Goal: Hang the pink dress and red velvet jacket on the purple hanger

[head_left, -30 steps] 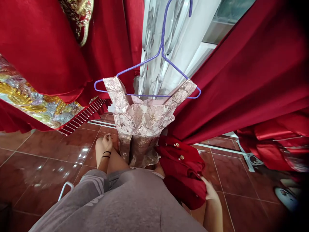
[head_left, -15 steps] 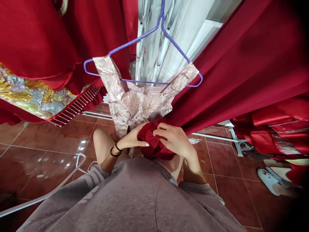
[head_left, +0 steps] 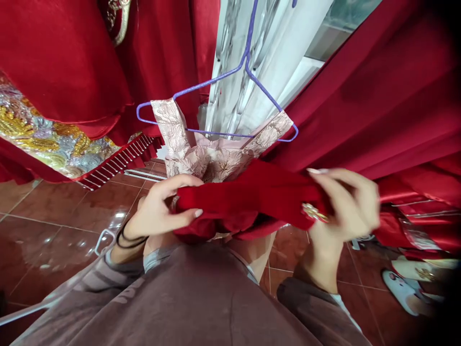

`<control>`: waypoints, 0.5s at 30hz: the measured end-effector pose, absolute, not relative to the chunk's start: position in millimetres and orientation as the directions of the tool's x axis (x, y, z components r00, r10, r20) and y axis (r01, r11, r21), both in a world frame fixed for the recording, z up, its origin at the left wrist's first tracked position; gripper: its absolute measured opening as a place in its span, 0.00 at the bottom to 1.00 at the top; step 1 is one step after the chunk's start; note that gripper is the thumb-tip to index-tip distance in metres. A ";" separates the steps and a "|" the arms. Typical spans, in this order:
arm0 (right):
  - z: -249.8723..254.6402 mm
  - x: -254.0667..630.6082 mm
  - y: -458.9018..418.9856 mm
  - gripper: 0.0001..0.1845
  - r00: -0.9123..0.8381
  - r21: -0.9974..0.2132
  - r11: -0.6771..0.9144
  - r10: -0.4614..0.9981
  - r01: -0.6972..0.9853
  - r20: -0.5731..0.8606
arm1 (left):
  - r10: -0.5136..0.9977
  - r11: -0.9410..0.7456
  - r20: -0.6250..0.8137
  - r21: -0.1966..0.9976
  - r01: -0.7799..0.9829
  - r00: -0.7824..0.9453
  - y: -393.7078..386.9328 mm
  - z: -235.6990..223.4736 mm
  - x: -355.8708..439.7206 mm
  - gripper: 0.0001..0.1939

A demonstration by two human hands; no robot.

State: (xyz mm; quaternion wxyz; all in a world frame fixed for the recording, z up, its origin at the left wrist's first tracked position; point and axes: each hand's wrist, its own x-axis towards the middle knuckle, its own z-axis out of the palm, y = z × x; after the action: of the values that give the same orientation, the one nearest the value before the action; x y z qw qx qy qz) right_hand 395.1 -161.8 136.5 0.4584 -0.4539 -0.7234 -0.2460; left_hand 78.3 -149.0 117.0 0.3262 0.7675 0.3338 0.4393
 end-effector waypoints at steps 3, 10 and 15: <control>146.0 386.9 -172.2 0.18 -0.057 -0.020 0.405 0.178 0.914 0.982 | 0.688 -0.693 0.660 0.476 0.541 0.302 -161.3 130.3 88.7 0.18; 132.9 400.3 -149.4 0.06 0.234 -0.338 0.541 0.253 0.770 0.939 | 0.974 -0.161 0.220 0.545 0.823 0.045 -128.9 37.8 76.9 0.12; 121.9 399.5 -134.5 0.09 0.366 -0.422 0.640 0.228 0.641 0.902 | 0.966 -0.133 0.249 0.702 0.699 -0.066 -118.0 11.4 72.6 0.14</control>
State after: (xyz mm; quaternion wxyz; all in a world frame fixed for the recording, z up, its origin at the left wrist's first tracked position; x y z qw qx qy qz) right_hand 399.5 -134.5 121.9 0.7236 -0.3993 -0.5447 -0.1426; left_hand 72.6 -118.0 11.4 0.1829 0.6584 0.6324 0.3648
